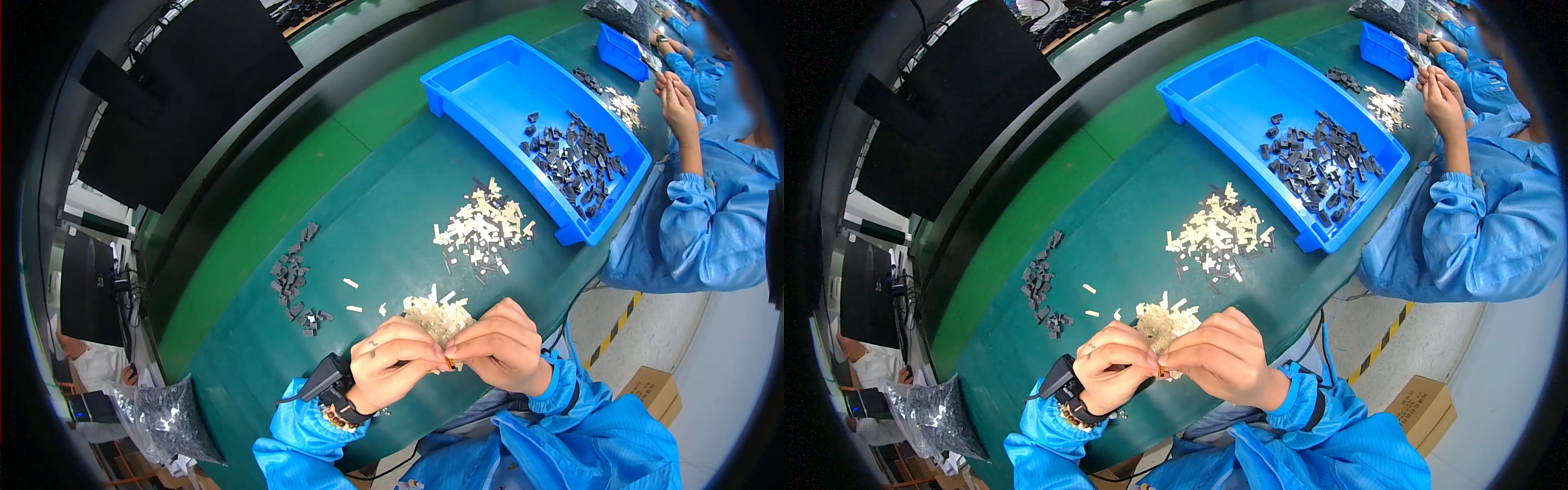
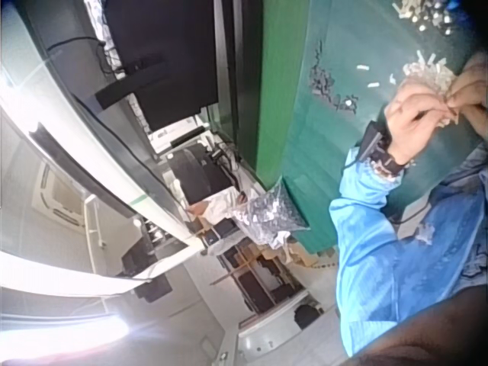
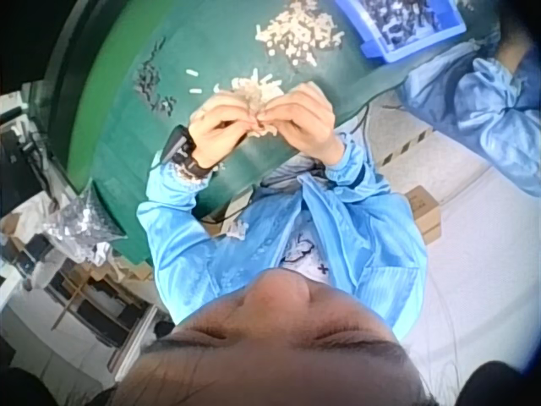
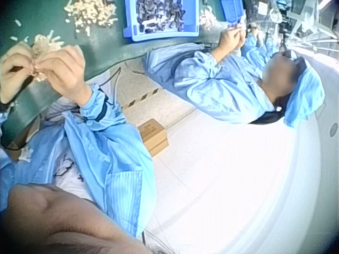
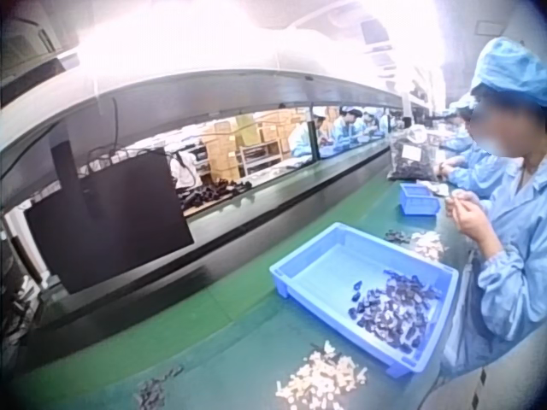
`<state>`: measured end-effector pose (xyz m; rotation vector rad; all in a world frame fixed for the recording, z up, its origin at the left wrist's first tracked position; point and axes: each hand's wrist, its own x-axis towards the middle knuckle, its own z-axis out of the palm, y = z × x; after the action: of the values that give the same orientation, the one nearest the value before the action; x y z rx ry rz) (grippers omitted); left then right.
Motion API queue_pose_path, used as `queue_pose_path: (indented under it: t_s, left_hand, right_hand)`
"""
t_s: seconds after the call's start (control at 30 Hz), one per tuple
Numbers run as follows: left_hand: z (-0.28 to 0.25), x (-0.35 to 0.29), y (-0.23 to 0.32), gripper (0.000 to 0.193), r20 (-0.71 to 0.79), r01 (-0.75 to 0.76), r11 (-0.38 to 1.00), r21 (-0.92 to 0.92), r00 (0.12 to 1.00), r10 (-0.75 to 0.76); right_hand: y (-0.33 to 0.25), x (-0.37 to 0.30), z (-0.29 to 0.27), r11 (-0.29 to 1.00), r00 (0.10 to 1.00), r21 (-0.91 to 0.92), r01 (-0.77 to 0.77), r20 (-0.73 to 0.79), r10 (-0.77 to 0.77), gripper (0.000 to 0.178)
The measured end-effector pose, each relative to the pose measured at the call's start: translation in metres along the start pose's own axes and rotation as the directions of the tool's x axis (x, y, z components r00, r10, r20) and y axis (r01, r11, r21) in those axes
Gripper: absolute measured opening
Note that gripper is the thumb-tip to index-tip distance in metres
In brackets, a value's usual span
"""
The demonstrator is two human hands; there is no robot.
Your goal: Assembling small electronic or plastic components at a factory assembly line workbench.
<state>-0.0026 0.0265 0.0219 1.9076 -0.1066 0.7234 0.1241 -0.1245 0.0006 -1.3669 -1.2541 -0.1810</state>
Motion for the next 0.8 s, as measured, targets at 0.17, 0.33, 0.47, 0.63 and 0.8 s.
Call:
queue_pose_path:
  t_s: [0.17,0.33,0.47,0.63,0.8]
  left_hand:
    - [0.0002,0.0005,0.0018,0.022,-0.011,0.009,1.000,0.007,1.000,-0.009]
    - [-0.0012,0.0023,-0.0001,0.020,0.013,-0.002,0.999,0.035,1.000,0.001]
    - [-0.0005,0.0032,0.0002,0.019,0.006,0.006,1.000,0.030,1.000,-0.006]
    - [0.0009,0.0003,0.0012,0.017,0.013,0.041,0.999,0.021,0.999,-0.041]
    - [-0.0012,0.0053,0.0040,0.019,0.031,0.110,0.992,0.053,0.993,-0.112]
  right_hand:
    - [-0.0005,0.0009,-0.0009,1.000,1.000,-0.001,-0.013,0.009,0.013,0.025]
    - [0.0011,0.0018,-0.0016,1.000,1.000,-0.007,-0.005,0.016,0.005,0.023]
    - [0.0011,0.0028,-0.0025,1.000,1.000,0.000,-0.014,0.025,0.014,0.024]
    - [0.0013,0.0027,-0.0032,0.999,0.998,0.006,-0.037,0.043,0.037,0.025]
    - [-0.0007,-0.0017,-0.0045,0.937,0.945,0.142,-0.318,-0.035,0.326,0.016]
